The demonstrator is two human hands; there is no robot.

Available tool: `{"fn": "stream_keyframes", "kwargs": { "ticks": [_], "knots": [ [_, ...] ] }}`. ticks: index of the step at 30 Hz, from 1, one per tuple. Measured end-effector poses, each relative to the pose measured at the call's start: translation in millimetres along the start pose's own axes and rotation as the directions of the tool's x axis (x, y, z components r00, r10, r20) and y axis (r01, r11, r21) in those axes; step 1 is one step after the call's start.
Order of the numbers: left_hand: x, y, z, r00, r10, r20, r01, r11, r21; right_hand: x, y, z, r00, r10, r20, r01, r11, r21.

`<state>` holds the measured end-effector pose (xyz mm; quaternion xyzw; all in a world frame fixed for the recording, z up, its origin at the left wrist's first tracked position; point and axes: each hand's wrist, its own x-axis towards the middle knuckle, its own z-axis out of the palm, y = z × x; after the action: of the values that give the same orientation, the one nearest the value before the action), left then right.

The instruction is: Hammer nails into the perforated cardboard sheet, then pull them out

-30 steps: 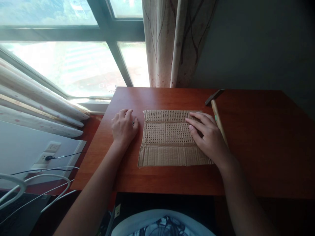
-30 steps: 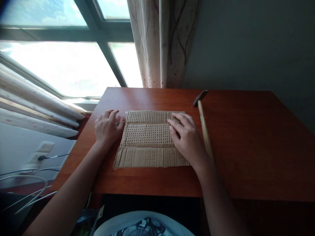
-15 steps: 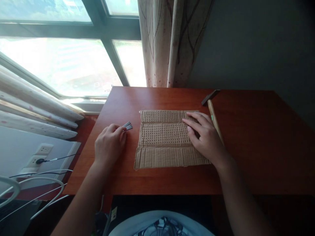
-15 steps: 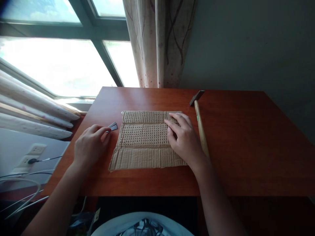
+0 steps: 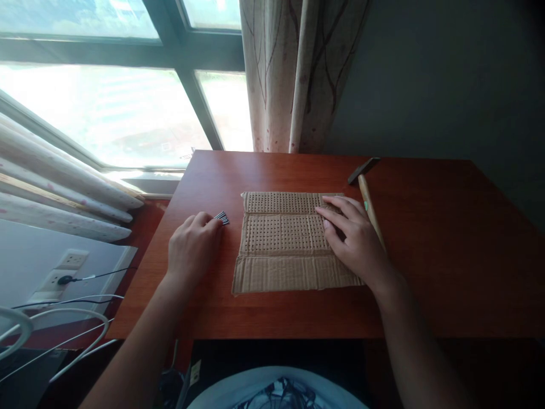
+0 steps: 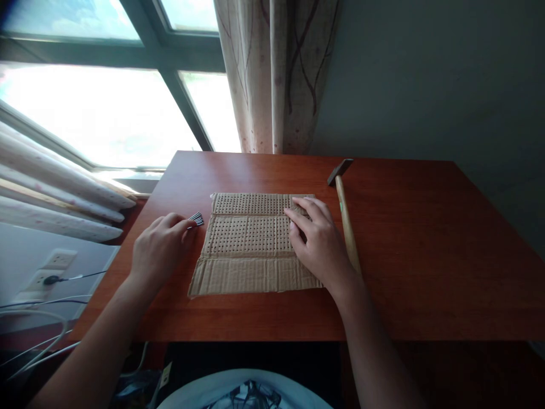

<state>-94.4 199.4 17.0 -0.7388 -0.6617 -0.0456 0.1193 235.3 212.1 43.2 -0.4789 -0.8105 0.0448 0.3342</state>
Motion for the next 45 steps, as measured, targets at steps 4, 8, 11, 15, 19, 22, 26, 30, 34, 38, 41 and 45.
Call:
{"fn": "stream_keyframes", "kwargs": {
  "ticks": [4,8,11,15,19,22,26,30,34,38,41,45],
  "knots": [
    [0.8,2.1,-0.2,1.000,0.013,0.011,-0.014,1.000,0.025,-0.4,-0.1,0.1,1.000,0.005,0.001,-0.005,1.000,0.003],
    [1.6,0.9,-4.0,0.997,0.036,0.071,-0.036,0.999,-0.010,-0.9,0.0,0.2,1.000,0.003,0.002,-0.003,1.000,-0.001],
    [1.5,-0.6,-11.8,0.978,0.096,0.184,-0.092,0.995,-0.028,-0.6,0.0,-0.2,1.000,0.006,0.006,-0.006,1.000,0.003],
    [-2.1,0.6,-22.0,0.947,0.130,0.295,-0.137,0.991,0.002,0.4,0.0,-0.7,1.000,0.003,0.005,-0.003,1.000,0.006],
    [-7.0,1.4,-27.0,0.954,0.113,0.277,-0.103,0.993,-0.048,-0.1,0.6,-0.1,1.000,0.004,0.009,-0.004,1.000,-0.004],
    [-6.9,-1.9,-31.9,0.985,0.054,0.161,-0.019,0.977,-0.214,-0.9,1.0,0.2,1.000,0.010,0.011,-0.010,1.000,-0.006],
    [3.3,-1.9,-48.1,0.988,-0.146,-0.058,0.088,0.821,-0.564,-1.2,0.6,-0.3,1.000,0.017,0.006,-0.017,1.000,-0.013],
    [26.2,25.3,-75.9,0.963,-0.257,-0.083,0.044,0.452,-0.891,-0.9,-0.5,-0.5,1.000,0.031,-0.002,-0.031,0.999,-0.029],
    [62.1,76.7,-95.1,0.996,0.023,-0.090,-0.092,0.322,-0.942,-0.1,-0.8,-0.6,0.999,0.036,0.009,-0.036,0.998,-0.042],
    [102.0,121.1,-82.1,0.966,0.221,-0.134,-0.208,0.357,-0.911,0.0,0.2,-0.6,1.000,0.026,0.015,-0.025,0.999,-0.041],
    [120.1,136.6,-60.5,0.965,0.229,-0.130,-0.224,0.458,-0.860,-0.6,1.6,0.0,1.000,0.022,0.010,-0.022,0.999,-0.031],
    [123.5,139.3,-42.4,0.973,0.181,-0.143,-0.220,0.535,-0.816,-0.9,2.4,0.3,0.999,0.037,0.013,-0.037,0.999,-0.031]
  ]
}}
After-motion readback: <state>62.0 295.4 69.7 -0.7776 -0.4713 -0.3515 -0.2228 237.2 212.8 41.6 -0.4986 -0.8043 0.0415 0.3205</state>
